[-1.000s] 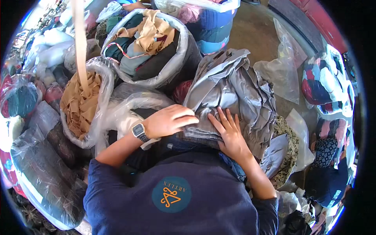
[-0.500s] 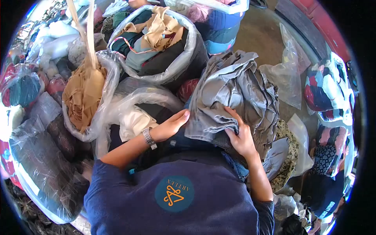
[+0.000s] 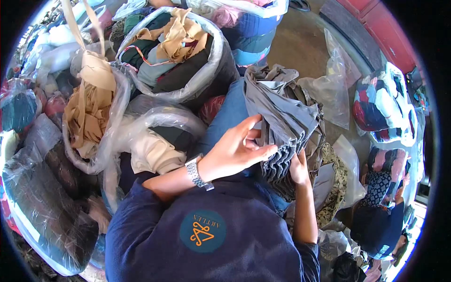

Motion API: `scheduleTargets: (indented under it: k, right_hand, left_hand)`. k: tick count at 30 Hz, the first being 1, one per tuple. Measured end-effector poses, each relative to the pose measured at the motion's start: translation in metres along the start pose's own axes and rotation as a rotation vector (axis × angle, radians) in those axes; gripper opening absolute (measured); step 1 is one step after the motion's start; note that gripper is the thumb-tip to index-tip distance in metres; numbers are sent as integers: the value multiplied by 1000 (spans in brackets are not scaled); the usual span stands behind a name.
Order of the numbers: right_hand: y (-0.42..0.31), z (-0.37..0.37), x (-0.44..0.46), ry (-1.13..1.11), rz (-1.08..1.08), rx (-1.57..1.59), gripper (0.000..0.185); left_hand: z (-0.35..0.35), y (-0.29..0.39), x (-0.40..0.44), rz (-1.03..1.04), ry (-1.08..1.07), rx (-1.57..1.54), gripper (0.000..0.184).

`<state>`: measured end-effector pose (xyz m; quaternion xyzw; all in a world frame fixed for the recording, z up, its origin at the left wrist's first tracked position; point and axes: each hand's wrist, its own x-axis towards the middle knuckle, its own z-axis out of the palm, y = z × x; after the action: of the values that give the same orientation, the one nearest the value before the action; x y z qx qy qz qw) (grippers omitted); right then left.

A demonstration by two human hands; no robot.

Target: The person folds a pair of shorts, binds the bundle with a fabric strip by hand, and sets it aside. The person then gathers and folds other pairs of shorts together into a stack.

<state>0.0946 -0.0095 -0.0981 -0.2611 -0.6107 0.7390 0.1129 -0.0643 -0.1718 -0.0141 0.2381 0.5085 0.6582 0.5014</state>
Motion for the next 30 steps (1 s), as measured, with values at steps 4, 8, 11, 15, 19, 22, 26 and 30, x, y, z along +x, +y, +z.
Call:
scheduleTargets:
  k: [4,8,11,15,19,22,26,30]
  right_hand:
    - [-7,9,-1,-16,-67,-57,31]
    - [-9,12,-2,-3,-147,-106,31]
    - [-9,12,-3,-27,-112,-163,31]
    - [-2,8,-2,-40,-72,-138,32]
    - [-7,14,-2,-16,-90,-162,32]
    - [-9,16,-3,-2,-86,-114,32]
    - [-27,25,-6,-88,-13,-356,45]
    - [-21,57,-3,-207,-354,-1146,87]
  left_hand:
    - [0,8,11,119,143,499,45]
    - [-5,5,22,296,253,671,41]
    - [-9,11,25,209,255,740,45]
    - [-14,13,26,169,232,758,45]
    - [-19,6,29,160,208,681,46]
    - [-17,16,28,90,173,705,43]
    - [-44,15,21,147,128,684,33]
    - [-35,43,30,709,496,888,28]
